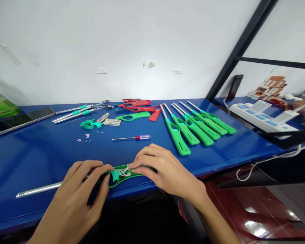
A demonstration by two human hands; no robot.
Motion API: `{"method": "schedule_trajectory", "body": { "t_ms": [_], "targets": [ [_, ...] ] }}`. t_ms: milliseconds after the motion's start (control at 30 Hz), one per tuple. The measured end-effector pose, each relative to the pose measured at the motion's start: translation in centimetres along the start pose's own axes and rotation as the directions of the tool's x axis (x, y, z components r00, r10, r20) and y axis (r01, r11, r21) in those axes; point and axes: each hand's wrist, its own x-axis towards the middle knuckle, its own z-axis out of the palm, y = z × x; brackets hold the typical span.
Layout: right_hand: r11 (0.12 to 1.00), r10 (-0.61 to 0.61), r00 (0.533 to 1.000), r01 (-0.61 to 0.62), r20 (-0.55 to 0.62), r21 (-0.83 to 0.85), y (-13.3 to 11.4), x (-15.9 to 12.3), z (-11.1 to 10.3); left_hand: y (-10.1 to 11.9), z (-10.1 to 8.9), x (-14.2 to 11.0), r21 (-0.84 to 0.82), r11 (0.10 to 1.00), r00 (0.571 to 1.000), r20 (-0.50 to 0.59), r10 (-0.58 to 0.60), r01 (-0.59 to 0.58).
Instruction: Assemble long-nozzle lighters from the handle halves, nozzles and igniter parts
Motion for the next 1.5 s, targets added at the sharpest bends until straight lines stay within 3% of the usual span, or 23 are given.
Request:
{"method": "schedule_trajectory", "body": {
  "t_ms": [533, 867, 1500],
  "targets": [
    [0.998, 0.045, 0.999, -0.045, 0.004, 0.043, 0.05, 0.08, 0.02, 0.21, 0.38, -0.02, 0.141, 0.985, 0.994, -0.031, 0.102, -0.097],
    [0.999, 0.037, 0.999, -0.037, 0.008, 0.023, 0.09, 0.05, 0.05, -0.14, 0.3, -0.2, 0.122, 0.988, 0.988, 0.129, 0.082, -0.098],
    [0.998, 0.008, 0.998, -0.004, -0.057, 0.06, 0.36, -0.21, 0.3, -0.19, 0.39, -0.33, 0.168, 0.977, 0.987, 0.107, 0.116, -0.133]
  ]
}}
